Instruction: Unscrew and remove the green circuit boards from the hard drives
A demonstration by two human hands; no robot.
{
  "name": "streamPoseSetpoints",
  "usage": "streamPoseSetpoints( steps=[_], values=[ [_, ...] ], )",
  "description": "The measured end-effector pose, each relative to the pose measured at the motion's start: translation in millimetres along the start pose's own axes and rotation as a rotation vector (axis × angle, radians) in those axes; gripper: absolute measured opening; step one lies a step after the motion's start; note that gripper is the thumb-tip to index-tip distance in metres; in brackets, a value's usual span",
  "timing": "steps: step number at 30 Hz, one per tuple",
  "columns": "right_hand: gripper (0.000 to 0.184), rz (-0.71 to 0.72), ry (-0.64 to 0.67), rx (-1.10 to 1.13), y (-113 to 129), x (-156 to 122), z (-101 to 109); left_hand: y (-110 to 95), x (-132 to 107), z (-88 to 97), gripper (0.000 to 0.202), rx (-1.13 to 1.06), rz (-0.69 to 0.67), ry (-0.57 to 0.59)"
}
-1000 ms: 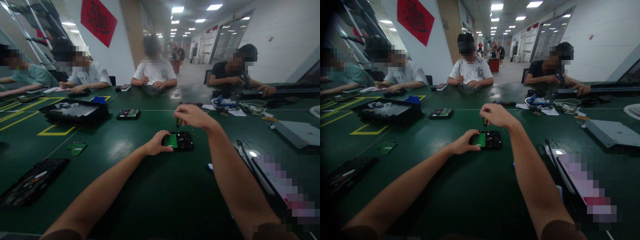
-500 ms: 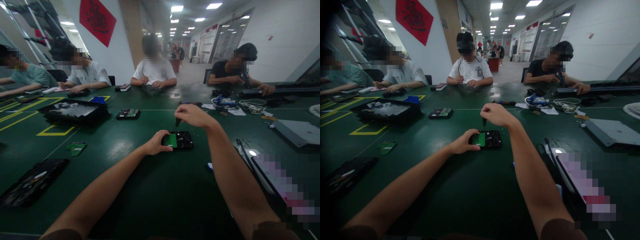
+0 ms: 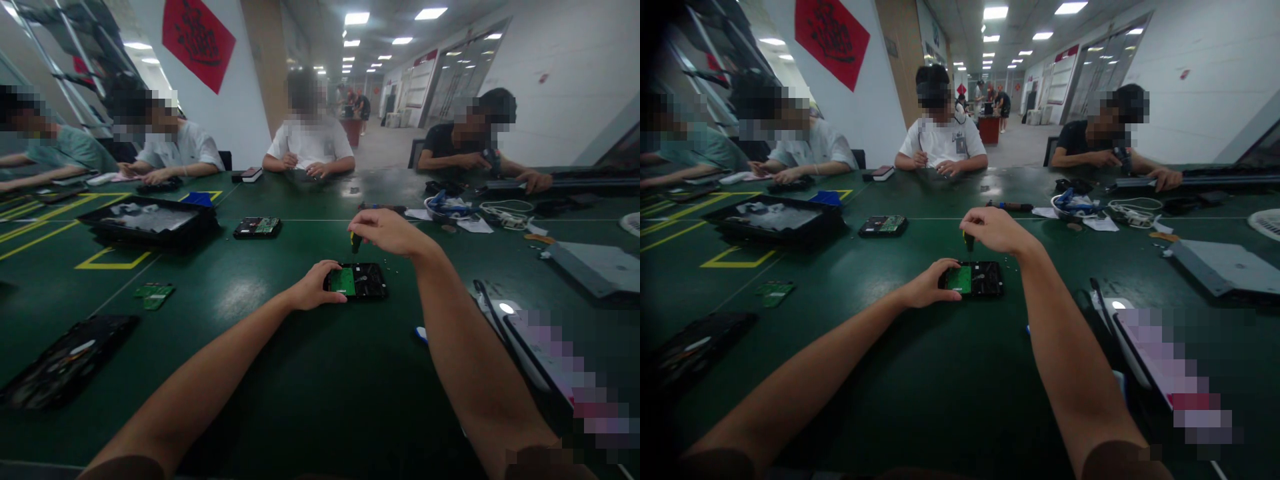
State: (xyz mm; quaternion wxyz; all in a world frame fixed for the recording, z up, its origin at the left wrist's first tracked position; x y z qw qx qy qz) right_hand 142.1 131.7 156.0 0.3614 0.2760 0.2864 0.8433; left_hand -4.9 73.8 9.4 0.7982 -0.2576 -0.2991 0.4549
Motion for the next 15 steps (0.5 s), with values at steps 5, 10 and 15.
streamPoseSetpoints(
  steps=[5, 10, 15],
  values=[
    [0.024, -0.011, -0.055, 0.008, -3.7, 1.5, -1.2, 0.1, -0.2, -0.2, 0.083, 0.000, 0.012, 0.010],
    [0.031, -0.029, 0.064, 0.167, -1.9, -0.2, -12.2, -1.0, 0.4, -0.1, 0.083, -0.003, 0.023, 0.004],
    [0.027, -0.026, 0.045, 0.089, 0.0, -0.9, -6.6, -2.4, 0.0, 1.0, 0.084, -0.012, 0.027, 0.004]
  ],
)
Point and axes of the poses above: each hand's wrist, its own x-axis towards the middle knuckle, its own z-axis out of the back of the hand, y = z × x, the point moved 8 cm from there along x, towards the middle knuckle, and after that the axes turned 3 degrees about -y, right-handed, at the moved point
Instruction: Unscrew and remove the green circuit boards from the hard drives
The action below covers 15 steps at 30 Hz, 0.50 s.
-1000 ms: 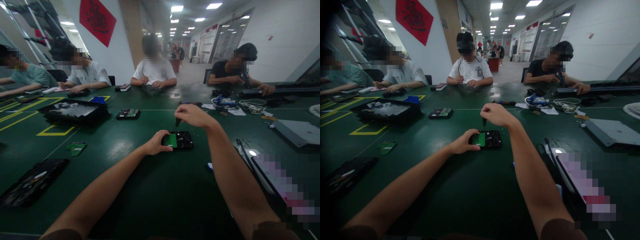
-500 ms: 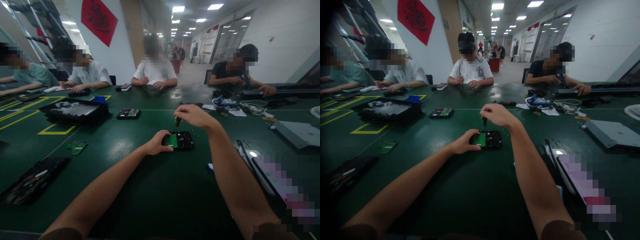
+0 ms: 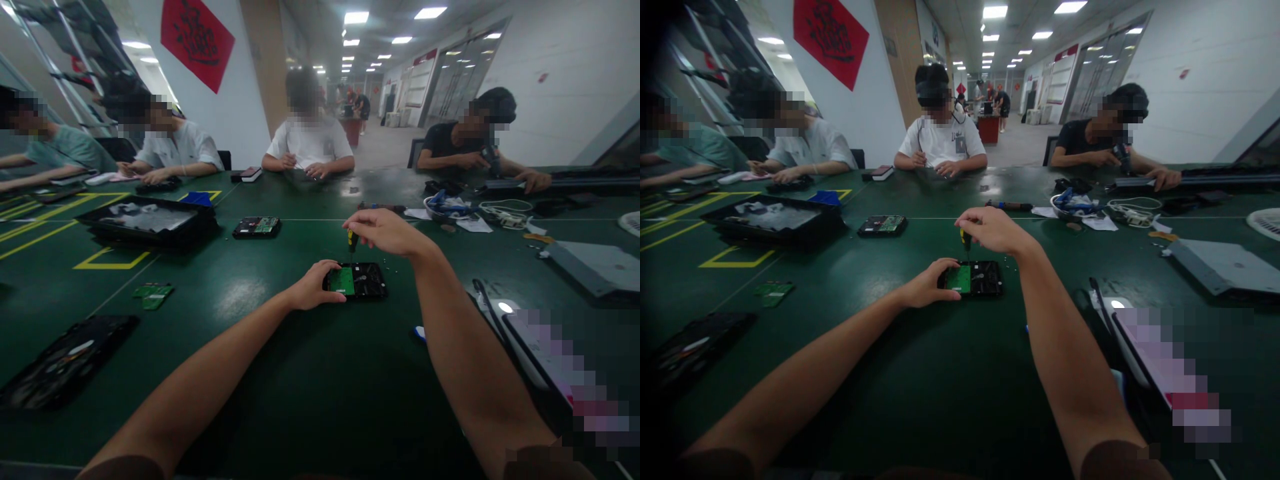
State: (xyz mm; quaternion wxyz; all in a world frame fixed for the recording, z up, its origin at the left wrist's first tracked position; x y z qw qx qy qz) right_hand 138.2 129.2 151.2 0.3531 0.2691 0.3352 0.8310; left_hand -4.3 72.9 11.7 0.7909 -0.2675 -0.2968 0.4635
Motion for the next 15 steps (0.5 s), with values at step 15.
streamPoseSetpoints(
  steps=[15],
  values=[
    [0.025, -0.017, 0.038, 0.081, -0.3, -0.2, -4.1, -0.4, -0.2, -0.2, 0.083, 0.007, -0.003, 0.008]
  ],
)
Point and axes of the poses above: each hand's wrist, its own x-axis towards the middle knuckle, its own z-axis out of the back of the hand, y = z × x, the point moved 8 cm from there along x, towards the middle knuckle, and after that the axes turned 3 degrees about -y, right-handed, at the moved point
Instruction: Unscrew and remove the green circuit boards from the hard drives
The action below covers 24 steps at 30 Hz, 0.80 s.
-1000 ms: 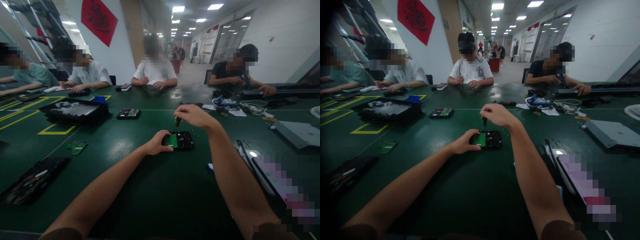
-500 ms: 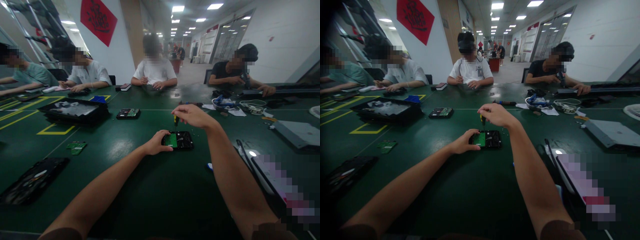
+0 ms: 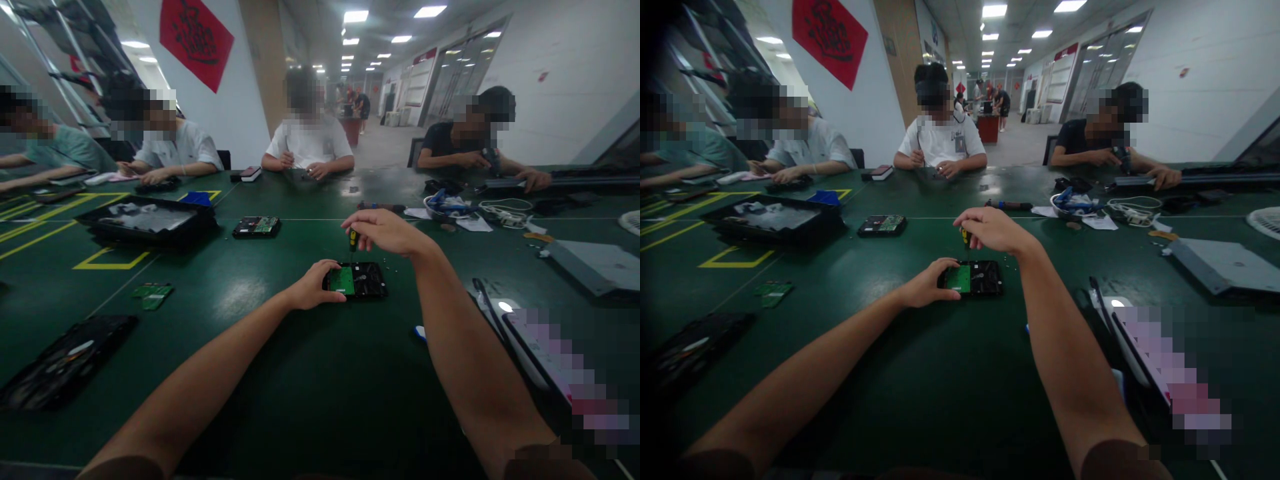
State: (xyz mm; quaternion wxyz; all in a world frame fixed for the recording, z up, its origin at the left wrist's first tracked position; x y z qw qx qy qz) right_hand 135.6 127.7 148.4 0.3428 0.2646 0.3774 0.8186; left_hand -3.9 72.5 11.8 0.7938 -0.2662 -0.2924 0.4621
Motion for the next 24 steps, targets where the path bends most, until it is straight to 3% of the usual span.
streamPoseSetpoints(
  steps=[5, 14, 20, 24],
  values=[
    [0.022, -0.004, -0.120, -0.157, -2.6, 0.2, 11.1, 1.2, -0.9, 0.2, 0.083, -0.011, 0.026, 0.012],
    [0.027, -0.006, 0.008, 0.067, -3.9, 0.6, -2.6, 0.1, 0.0, 0.2, 0.084, 0.011, 0.004, 0.008],
    [0.020, 0.038, -0.107, -0.129, -2.6, 1.3, 10.0, -1.1, -1.1, 0.9, 0.083, -0.003, 0.015, 0.006],
    [0.021, 0.008, -0.112, -0.105, -5.8, 3.1, 7.8, -2.4, -0.4, 0.6, 0.082, -0.001, 0.004, 0.002]
  ],
)
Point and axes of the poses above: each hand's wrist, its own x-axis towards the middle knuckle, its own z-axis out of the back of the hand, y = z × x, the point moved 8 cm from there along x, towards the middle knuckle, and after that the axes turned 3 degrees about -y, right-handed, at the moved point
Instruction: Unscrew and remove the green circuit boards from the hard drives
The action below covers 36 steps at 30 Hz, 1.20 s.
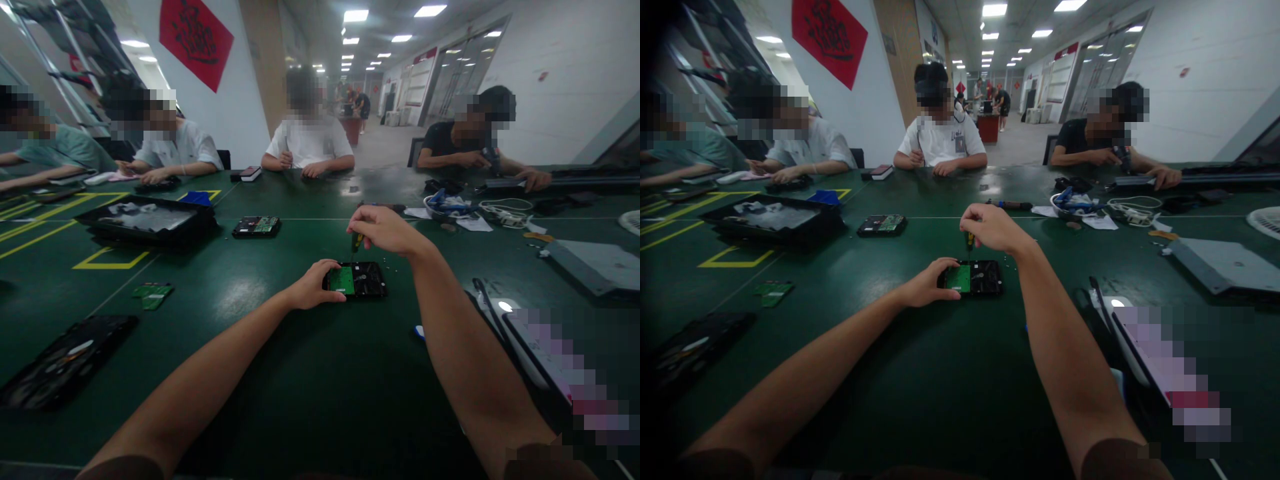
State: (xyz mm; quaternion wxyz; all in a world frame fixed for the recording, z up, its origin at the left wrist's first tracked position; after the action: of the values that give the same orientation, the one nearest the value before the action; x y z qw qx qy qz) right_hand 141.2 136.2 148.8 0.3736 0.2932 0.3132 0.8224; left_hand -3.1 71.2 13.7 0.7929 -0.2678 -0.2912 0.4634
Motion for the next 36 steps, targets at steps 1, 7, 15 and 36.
streamPoseSetpoints(
  steps=[1, 7, 15, 36],
  values=[
    [0.023, -0.004, 0.016, 0.032, 0.1, -0.1, -2.3, -0.1, 0.3, 0.0, 0.082, 0.004, -0.002, -0.003],
    [0.030, -0.020, 0.105, 0.160, 0.8, -2.2, -10.6, 0.4, 1.0, -0.1, 0.082, 0.000, 0.002, -0.010],
    [0.019, 0.008, -0.012, -0.025, -0.8, -0.7, 1.9, 0.6, 0.3, 0.2, 0.082, 0.000, -0.010, -0.005],
    [0.024, -0.024, 0.041, 0.157, -3.7, 0.1, -7.5, 2.9, -0.1, -1.4, 0.082, 0.022, -0.009, -0.005]
  ],
)
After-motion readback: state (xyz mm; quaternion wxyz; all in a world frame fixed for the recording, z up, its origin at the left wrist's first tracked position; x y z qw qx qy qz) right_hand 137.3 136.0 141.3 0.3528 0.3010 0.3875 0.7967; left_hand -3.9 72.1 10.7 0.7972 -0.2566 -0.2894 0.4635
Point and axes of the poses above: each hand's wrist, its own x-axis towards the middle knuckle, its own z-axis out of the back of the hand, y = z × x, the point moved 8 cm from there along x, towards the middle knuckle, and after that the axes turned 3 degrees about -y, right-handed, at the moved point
